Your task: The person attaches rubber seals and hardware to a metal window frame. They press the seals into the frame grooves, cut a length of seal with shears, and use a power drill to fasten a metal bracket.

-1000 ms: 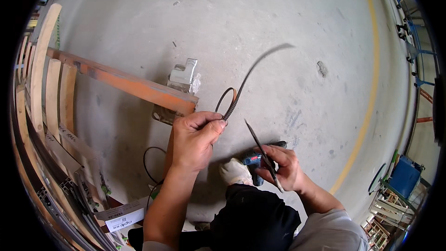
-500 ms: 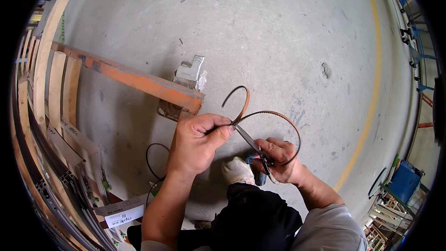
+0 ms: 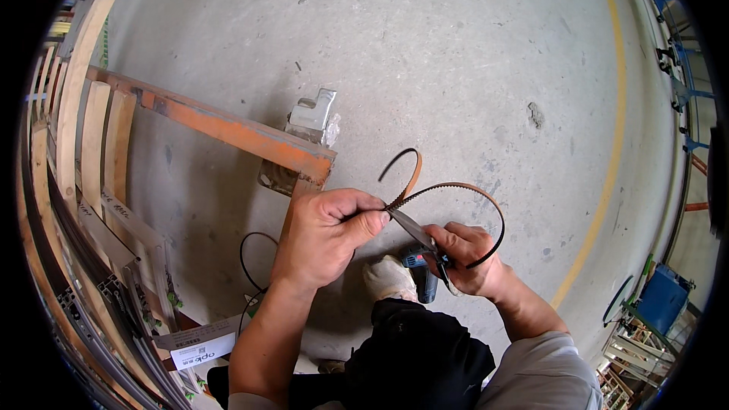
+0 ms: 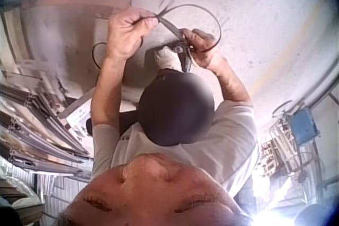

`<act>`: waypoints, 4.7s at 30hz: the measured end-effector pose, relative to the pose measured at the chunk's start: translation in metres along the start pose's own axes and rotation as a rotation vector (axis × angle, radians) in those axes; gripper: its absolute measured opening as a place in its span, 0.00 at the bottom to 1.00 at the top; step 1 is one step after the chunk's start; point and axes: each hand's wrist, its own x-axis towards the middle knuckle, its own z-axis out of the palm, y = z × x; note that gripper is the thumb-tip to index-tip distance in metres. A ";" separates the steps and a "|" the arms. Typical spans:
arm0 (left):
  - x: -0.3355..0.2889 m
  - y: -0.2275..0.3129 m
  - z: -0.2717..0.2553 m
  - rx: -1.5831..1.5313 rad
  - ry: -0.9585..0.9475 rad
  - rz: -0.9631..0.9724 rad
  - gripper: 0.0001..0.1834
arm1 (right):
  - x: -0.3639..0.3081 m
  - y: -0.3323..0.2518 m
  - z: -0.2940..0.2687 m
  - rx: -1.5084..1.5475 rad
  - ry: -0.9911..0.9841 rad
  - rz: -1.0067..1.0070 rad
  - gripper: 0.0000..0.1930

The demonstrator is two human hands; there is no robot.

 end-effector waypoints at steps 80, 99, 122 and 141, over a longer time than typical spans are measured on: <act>-0.481 0.098 -0.165 -0.640 0.683 0.873 0.07 | 0.098 -0.599 0.167 -0.007 -0.282 -1.337 0.08; -0.555 0.001 -0.235 -0.619 0.761 0.896 0.08 | 0.138 -0.818 0.581 -0.492 -0.490 -1.161 0.11; -0.563 -0.032 -0.272 -0.883 0.493 0.834 0.10 | 0.133 -0.813 0.535 -0.580 -0.525 -0.950 0.11; -0.547 -0.035 -0.277 -0.943 0.408 0.832 0.10 | 0.146 -0.810 0.551 -0.601 -0.560 -1.155 0.11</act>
